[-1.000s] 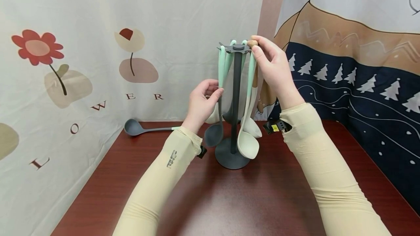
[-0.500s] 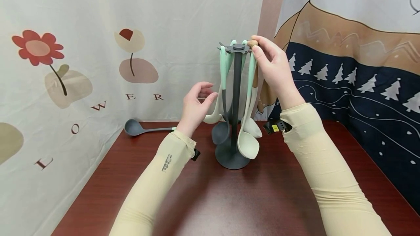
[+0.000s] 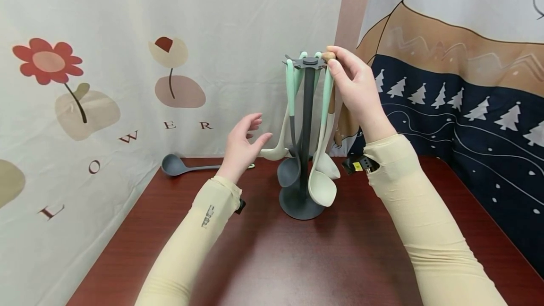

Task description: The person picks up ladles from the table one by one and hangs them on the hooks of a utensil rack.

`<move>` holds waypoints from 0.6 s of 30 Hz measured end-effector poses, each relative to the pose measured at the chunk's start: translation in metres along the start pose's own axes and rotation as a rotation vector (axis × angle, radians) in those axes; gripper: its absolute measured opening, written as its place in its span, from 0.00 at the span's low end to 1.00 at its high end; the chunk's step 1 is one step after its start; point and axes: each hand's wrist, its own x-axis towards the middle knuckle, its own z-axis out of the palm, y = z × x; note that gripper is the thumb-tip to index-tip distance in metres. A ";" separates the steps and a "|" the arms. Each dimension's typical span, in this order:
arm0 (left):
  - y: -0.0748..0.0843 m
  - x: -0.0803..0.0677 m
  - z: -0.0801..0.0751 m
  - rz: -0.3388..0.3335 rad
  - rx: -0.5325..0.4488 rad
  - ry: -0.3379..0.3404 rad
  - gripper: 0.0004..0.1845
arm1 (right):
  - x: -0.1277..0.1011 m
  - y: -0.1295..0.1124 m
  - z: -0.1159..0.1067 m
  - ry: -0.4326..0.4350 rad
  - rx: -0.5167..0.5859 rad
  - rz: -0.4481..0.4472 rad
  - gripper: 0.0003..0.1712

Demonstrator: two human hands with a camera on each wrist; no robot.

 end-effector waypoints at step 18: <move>-0.033 -0.012 -0.012 -0.130 0.240 -0.150 0.41 | 0.000 0.000 0.001 0.004 0.006 0.002 0.24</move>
